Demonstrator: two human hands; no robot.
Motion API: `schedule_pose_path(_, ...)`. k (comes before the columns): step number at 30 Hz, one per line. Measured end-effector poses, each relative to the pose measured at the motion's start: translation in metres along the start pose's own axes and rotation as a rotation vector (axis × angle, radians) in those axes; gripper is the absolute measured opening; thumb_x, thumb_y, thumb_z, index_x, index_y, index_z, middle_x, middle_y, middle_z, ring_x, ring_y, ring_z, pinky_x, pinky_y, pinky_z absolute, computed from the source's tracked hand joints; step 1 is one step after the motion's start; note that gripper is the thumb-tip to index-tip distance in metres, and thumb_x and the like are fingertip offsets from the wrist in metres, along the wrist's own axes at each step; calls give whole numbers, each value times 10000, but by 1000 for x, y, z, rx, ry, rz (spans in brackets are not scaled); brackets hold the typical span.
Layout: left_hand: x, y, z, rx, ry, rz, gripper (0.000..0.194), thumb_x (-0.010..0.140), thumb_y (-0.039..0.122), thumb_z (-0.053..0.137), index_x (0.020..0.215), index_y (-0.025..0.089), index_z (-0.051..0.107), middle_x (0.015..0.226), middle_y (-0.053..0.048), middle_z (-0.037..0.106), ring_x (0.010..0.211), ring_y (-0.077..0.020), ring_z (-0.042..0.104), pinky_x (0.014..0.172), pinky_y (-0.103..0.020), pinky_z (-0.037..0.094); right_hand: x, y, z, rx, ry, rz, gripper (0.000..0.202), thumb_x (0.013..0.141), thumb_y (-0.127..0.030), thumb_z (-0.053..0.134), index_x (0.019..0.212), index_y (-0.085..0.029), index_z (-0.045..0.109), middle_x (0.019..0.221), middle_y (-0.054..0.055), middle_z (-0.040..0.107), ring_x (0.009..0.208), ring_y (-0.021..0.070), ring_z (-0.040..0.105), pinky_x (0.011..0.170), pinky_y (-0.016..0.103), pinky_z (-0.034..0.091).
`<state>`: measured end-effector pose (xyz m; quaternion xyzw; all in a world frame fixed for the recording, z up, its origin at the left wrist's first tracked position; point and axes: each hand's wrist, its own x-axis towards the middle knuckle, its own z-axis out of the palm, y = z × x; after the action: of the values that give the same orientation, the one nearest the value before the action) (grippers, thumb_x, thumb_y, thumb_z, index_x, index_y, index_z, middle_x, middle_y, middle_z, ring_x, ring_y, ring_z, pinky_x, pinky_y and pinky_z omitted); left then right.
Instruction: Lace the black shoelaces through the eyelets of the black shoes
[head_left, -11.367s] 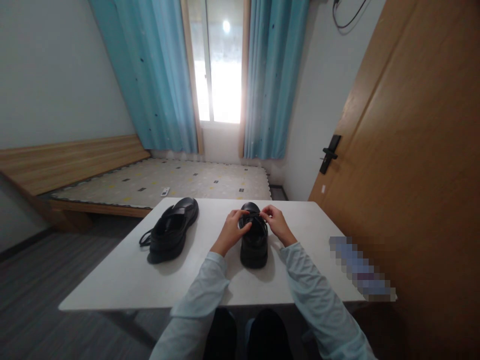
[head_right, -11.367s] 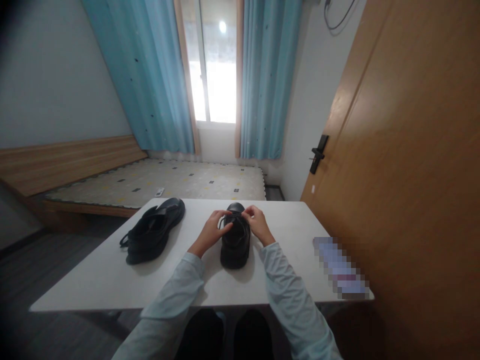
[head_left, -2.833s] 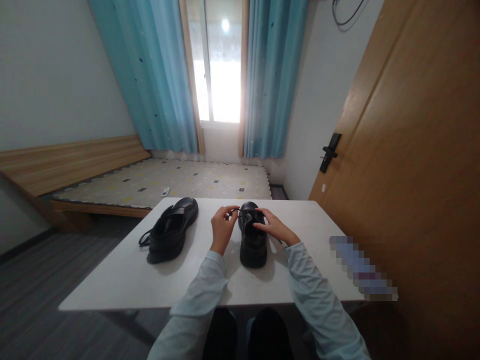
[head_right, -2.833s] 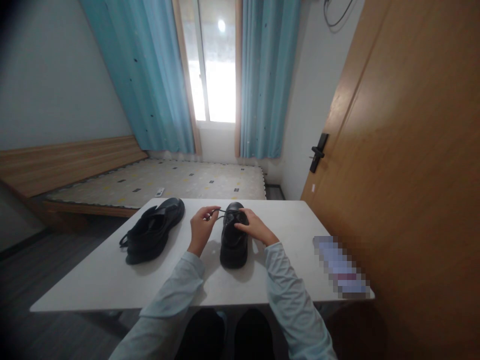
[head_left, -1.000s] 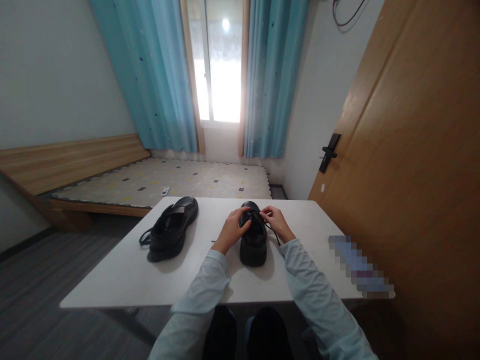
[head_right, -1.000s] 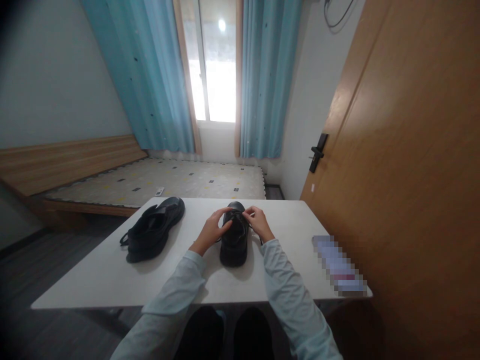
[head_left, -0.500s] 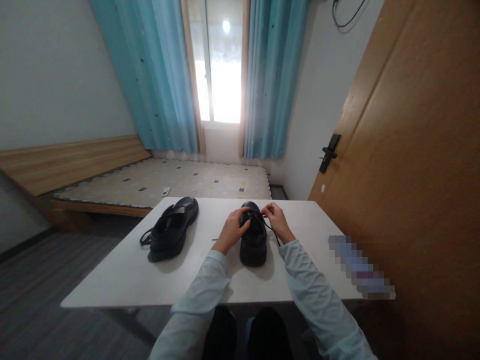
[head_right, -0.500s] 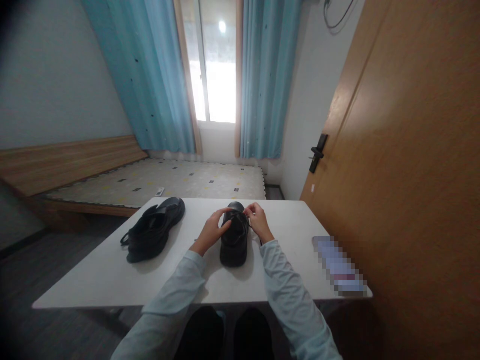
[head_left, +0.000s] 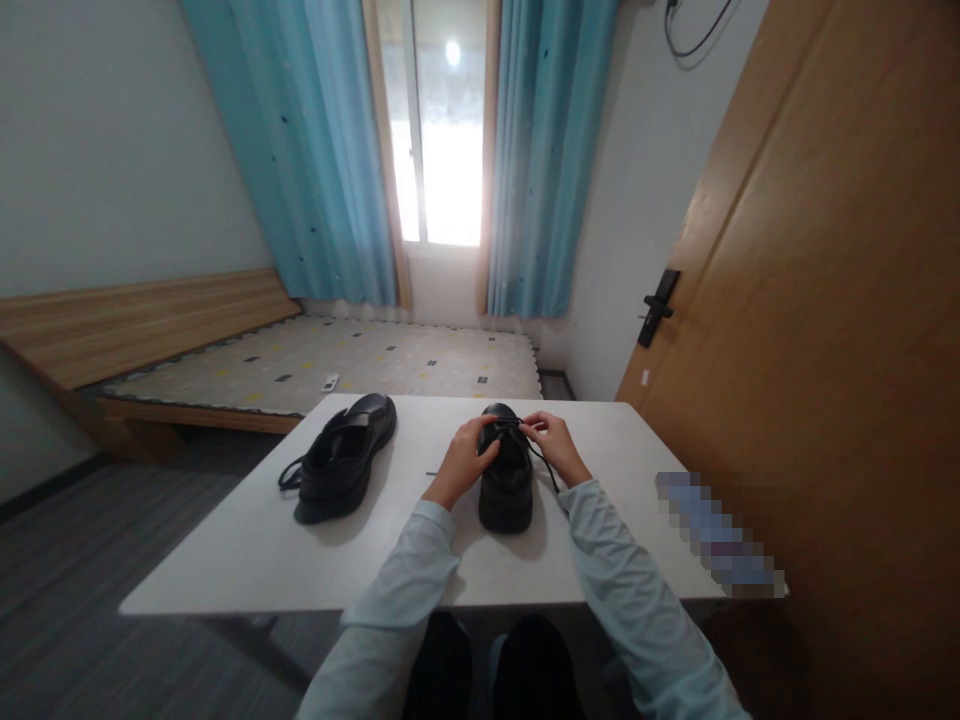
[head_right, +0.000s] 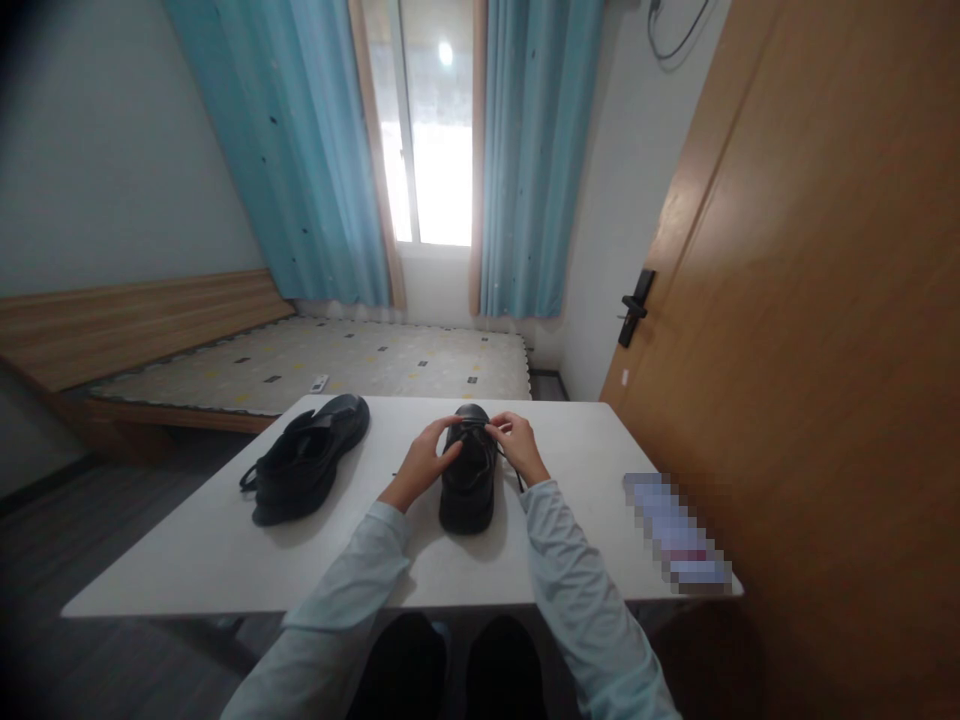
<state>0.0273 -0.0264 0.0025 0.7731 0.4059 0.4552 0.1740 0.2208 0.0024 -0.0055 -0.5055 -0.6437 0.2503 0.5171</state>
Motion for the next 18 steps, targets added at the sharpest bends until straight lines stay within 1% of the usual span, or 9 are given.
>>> schedule_pose_path(3, 0, 0, 0, 0, 2, 1, 373, 784, 186, 558, 1157, 185, 543, 1175, -99, 604, 1130, -233, 542, 1007, -426, 404, 1, -2, 0, 42, 16, 24, 291, 683, -439, 650, 719, -152, 617, 753, 54, 658, 707, 175, 597, 693, 334, 497)
schedule_pose_path(6, 0, 0, 0, 4, 15, 1, 371, 778, 181, 561, 1148, 177, 543, 1169, -103, 604, 1130, -232, 542, 1010, -422, 404, 1, -5, -1, 132, 22, 41, 314, 677, -462, 653, 713, -155, 596, 740, 50, 652, 719, 178, 602, 676, 323, 501)
schedule_pose_path(11, 0, -1, 0, 11, 25, 9, 362, 777, 175, 564, 1139, 176, 541, 1156, -101, 608, 1119, -229, 546, 1000, -419, 413, -1, -11, -1, 304, -10, 39, 306, 688, -448, 668, 721, -159, 574, 696, 37, 653, 709, 169, 617, 743, 336, 498)
schedule_pose_path(14, 0, 0, 0, 17, 26, 4, 361, 777, 176, 566, 1137, 171, 539, 1152, -101, 607, 1114, -227, 549, 996, -415, 418, -2, -14, -2, 334, 11, 33, 315, 637, -428, 724, 728, -157, 591, 692, 24, 640, 690, 160, 605, 749, 335, 499)
schedule_pose_path(18, 0, 1, -1, 14, 19, 5, 352, 781, 174, 559, 1133, 174, 540, 1149, -94, 607, 1107, -222, 552, 990, -409, 423, -4, -20, -5, 426, 46, 55, 314, 562, -336, 786, 761, -172, 606, 759, 7, 633, 734, 156, 612, 772, 328, 504)
